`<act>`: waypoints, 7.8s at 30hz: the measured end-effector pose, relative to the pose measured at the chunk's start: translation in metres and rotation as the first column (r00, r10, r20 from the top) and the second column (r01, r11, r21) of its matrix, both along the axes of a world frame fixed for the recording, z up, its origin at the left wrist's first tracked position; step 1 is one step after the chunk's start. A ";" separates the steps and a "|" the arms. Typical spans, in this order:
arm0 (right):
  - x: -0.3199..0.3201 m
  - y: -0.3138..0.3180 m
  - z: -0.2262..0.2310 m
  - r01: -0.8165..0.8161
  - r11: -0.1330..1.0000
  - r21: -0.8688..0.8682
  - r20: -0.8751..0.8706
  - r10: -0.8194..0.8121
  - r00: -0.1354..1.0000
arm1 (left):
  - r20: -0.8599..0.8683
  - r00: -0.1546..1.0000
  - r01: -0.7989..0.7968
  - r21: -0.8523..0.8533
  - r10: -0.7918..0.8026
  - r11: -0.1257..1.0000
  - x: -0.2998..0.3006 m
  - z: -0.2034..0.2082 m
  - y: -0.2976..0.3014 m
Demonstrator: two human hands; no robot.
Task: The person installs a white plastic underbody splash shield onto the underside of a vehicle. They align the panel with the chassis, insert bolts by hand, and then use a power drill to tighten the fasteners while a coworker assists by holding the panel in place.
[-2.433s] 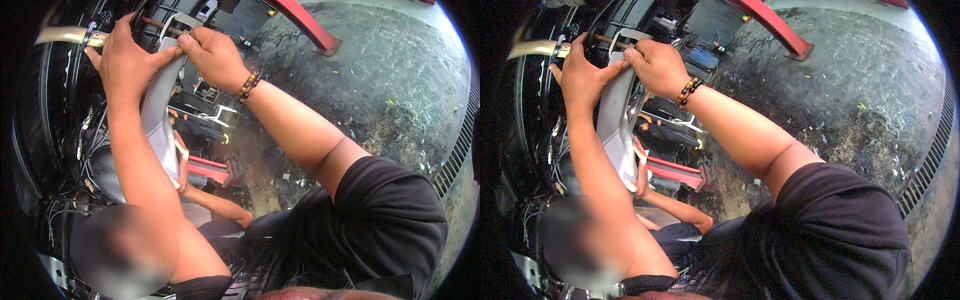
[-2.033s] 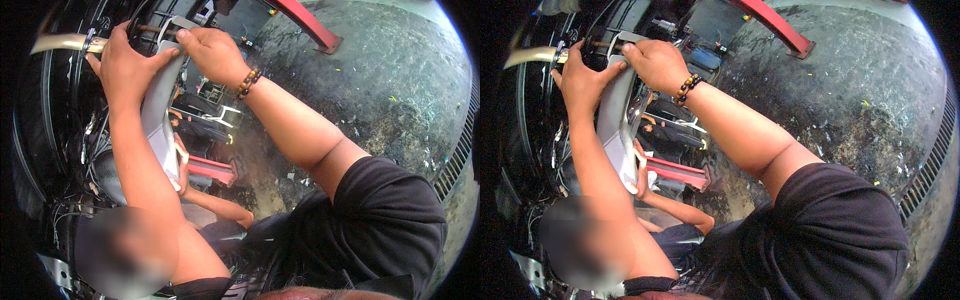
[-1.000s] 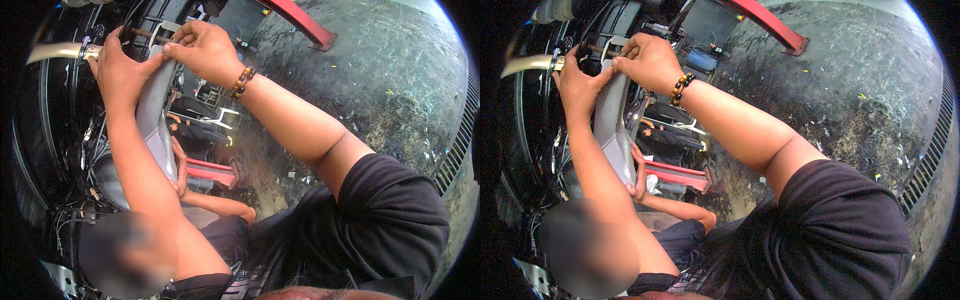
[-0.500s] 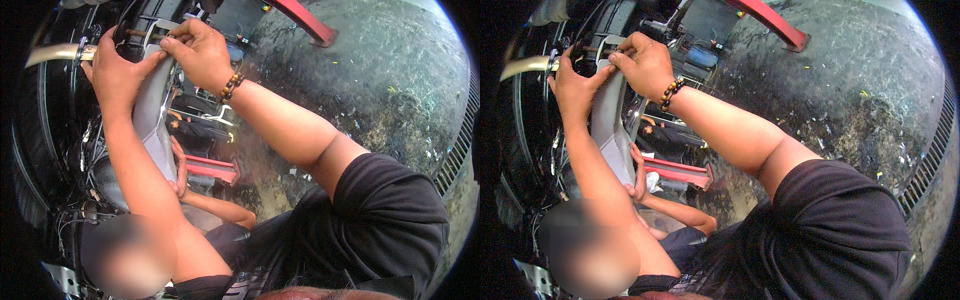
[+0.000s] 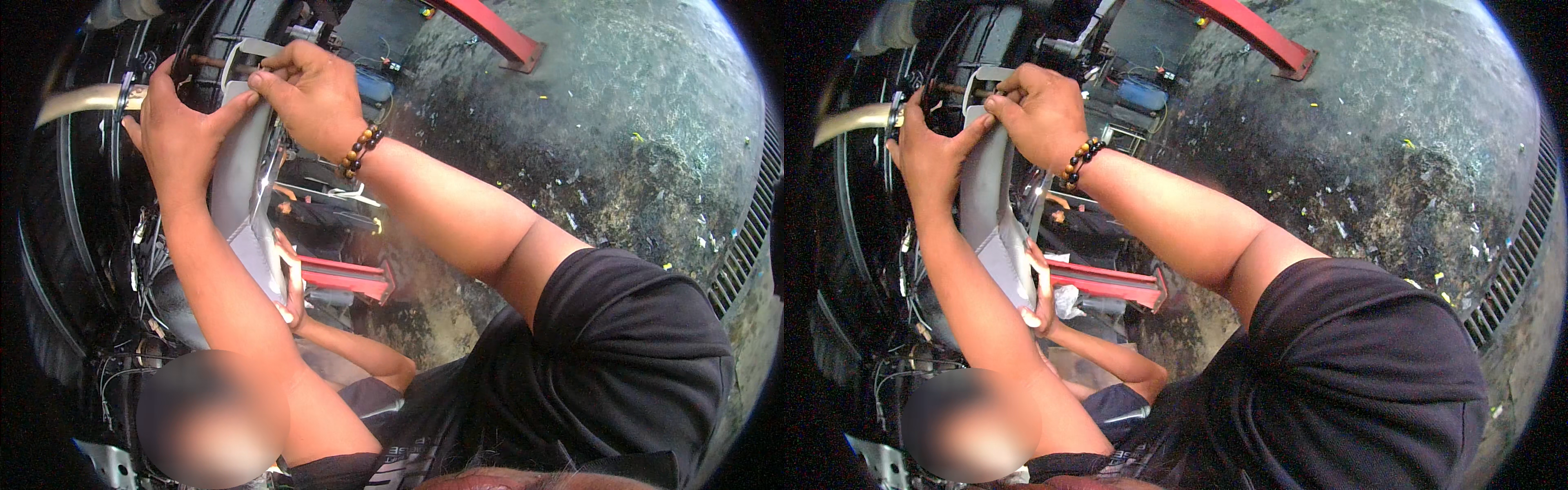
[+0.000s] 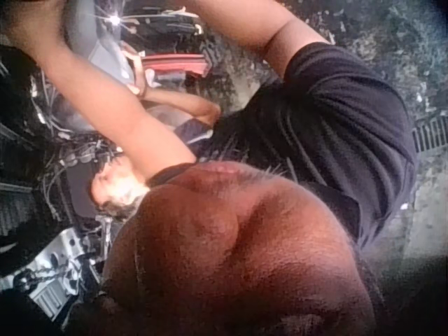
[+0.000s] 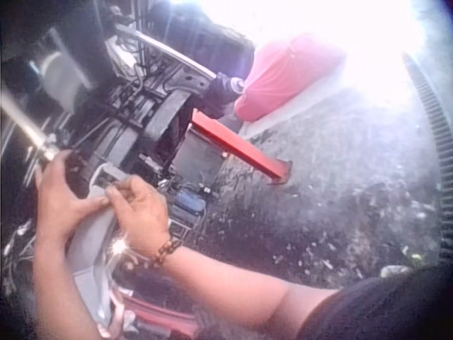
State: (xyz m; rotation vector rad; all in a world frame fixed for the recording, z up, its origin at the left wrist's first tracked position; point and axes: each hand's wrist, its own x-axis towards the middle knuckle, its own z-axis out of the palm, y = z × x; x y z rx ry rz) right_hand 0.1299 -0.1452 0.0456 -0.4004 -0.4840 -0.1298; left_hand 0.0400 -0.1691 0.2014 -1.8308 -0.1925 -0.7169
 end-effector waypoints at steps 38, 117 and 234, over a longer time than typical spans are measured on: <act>0.002 -0.017 0.000 0.087 0.947 -0.309 0.124 -0.051 0.991 | 0.000 0.999 0.043 0.003 -0.043 0.999 -0.001 0.002 0.003; -0.009 -0.053 -0.371 -0.985 0.115 -0.126 -0.511 0.844 0.163 | 0.002 1.000 0.018 -0.020 -0.018 1.000 -0.001 0.003 -0.003; 0.009 -0.030 0.003 -0.248 0.925 -0.288 0.167 0.303 0.938 | -0.021 0.999 0.048 -0.011 -0.048 0.999 -0.004 0.005 0.002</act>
